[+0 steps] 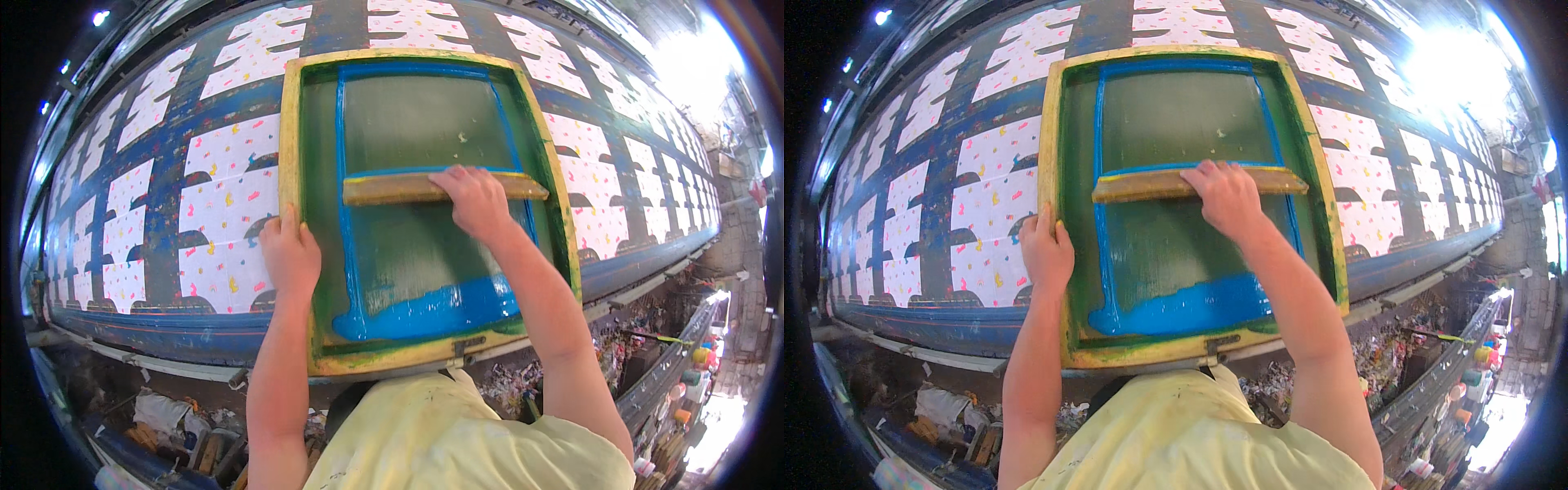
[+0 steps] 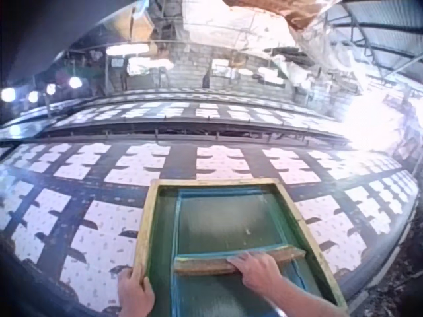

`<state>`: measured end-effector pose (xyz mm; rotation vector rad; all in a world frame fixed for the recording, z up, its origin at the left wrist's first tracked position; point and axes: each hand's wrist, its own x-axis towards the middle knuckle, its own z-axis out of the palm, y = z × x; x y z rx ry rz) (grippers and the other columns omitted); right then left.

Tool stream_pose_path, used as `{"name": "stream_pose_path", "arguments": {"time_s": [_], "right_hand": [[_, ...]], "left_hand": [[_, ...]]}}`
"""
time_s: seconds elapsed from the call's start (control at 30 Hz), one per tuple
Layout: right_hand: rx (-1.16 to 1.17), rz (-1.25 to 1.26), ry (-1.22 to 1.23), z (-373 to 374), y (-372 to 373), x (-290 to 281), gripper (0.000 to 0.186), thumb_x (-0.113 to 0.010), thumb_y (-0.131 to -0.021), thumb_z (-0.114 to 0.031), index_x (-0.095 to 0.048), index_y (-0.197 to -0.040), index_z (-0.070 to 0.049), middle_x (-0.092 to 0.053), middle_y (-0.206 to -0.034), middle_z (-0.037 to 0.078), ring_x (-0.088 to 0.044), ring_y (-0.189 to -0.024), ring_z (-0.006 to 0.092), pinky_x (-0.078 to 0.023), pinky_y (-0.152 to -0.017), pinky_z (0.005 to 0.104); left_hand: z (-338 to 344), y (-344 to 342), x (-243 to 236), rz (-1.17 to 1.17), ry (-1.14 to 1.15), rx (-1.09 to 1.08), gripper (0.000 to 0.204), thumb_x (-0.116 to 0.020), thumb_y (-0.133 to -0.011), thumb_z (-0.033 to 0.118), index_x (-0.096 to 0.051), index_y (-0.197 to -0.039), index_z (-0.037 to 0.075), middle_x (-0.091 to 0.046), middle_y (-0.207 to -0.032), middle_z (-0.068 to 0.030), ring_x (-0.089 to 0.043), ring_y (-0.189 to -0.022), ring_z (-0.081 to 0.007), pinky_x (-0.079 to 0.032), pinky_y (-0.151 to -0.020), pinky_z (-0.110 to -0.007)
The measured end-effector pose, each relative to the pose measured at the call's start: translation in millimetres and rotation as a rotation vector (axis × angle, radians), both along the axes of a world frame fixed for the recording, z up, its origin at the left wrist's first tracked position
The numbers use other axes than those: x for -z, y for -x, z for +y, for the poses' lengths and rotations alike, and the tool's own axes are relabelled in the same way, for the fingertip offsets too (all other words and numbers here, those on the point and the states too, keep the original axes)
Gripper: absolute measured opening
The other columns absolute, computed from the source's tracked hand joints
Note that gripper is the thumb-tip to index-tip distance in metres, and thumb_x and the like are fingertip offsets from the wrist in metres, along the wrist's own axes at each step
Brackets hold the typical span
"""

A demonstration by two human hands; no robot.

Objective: The person positions a screen printing frame over a work surface, pours blue ink onto the screen, and uses a squeegee to pull the ink across the mesh. The person repeats the squeegee motion multiple times to spread the ink evenly.

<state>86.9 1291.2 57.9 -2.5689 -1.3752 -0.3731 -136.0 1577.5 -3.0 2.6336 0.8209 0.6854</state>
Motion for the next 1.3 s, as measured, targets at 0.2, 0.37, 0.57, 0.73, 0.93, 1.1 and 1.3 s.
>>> {"name": "stream_pose_path", "arguments": {"time_s": [0.2,0.37,0.57,0.73,0.93,1.1,1.3], "right_hand": [[-0.021,-0.045,0.030,66.9,-140.3,9.7,0.040,-0.069,-0.093,-0.003,-0.080,-0.127,-0.020,-0.077,-0.113,0.011,-0.078,-0.106,0.0348,-0.063,-0.094,0.0503],[-0.037,-0.032,0.072,119.8,-233.2,-3.2,0.046,-0.069,-0.093,-0.003,-0.079,-0.134,-0.020,-0.079,-0.120,0.011,-0.078,-0.112,0.0359,-0.063,-0.099,0.0518],[0.054,-0.011,0.073,147.2,-286.9,-9.2,0.047,-0.072,-0.094,-0.009,-0.079,-0.139,-0.020,-0.082,-0.125,0.013,-0.077,-0.119,0.0371,-0.062,-0.102,0.0527],[-0.005,0.042,0.199,151.5,-300.1,-18.2,0.035,-0.075,-0.097,-0.020,-0.081,-0.132,-0.016,-0.081,-0.127,0.018,-0.076,-0.122,0.0392,-0.061,-0.103,0.0549],[-0.081,0.157,0.324,127.8,-258.0,-38.9,0.035,-0.076,-0.095,-0.029,-0.081,-0.126,-0.012,-0.082,-0.120,0.020,-0.076,-0.119,0.0424,-0.061,-0.103,0.0563],[-0.105,0.204,0.380,75.5,-163.0,-42.0,0.027,-0.075,-0.091,-0.023,-0.083,-0.114,-0.011,-0.083,-0.111,0.019,-0.079,-0.109,0.0424,-0.063,-0.095,0.0567],[-0.118,0.263,0.299,-3.2,-21.1,-38.9,0.026,-0.078,-0.085,-0.015,-0.084,-0.111,-0.013,-0.081,-0.104,0.016,-0.078,-0.102,0.0408,-0.063,-0.088,0.0554]], "left_hand": [[-5.0,-0.4,-7.5,0.013,0.054,-0.016,0.051,-0.072,-0.101,0.007,-0.068,-0.151,0.000,-0.069,-0.128,-0.0248,-0.064,-0.122,-0.0455,-0.053,-0.106,-0.054],[-8.3,-3.2,-9.5,-0.019,0.045,-0.027,0.052,-0.073,-0.099,0.004,-0.067,-0.151,0.001,-0.069,-0.130,-0.0235,-0.064,-0.122,-0.0447,-0.053,-0.107,-0.053],[-10.8,-4.3,-7.7,-0.015,0.007,-0.058,0.055,-0.075,-0.096,0.000,-0.068,-0.150,0.003,-0.070,-0.132,-0.0221,-0.065,-0.119,-0.0444,-0.055,-0.103,-0.053],[-11.3,-4.2,-7.1,-0.005,-0.003,-0.056,0.054,-0.074,-0.096,0.000,-0.069,-0.149,0.003,-0.071,-0.131,-0.0217,-0.066,-0.118,-0.0444,-0.055,-0.103,-0.053],[-9.8,-4.6,-6.7,-0.027,-0.041,-0.039,0.051,-0.074,-0.097,0.003,-0.069,-0.148,0.003,-0.071,-0.129,-0.0231,-0.067,-0.117,-0.0451,-0.055,-0.102,-0.053],[-9.6,-3.6,-4.7,-0.018,-0.022,-0.068,0.047,-0.074,-0.099,0.009,-0.070,-0.146,0.002,-0.072,-0.128,-0.0247,-0.067,-0.118,-0.0466,-0.056,-0.101,-0.055],[-5.3,0.7,-5.3,0.072,0.024,-0.094,0.052,-0.072,-0.104,0.021,-0.065,-0.153,0.005,-0.070,-0.133,-0.0262,-0.066,-0.128,-0.0468,-0.056,-0.106,-0.057]]}}
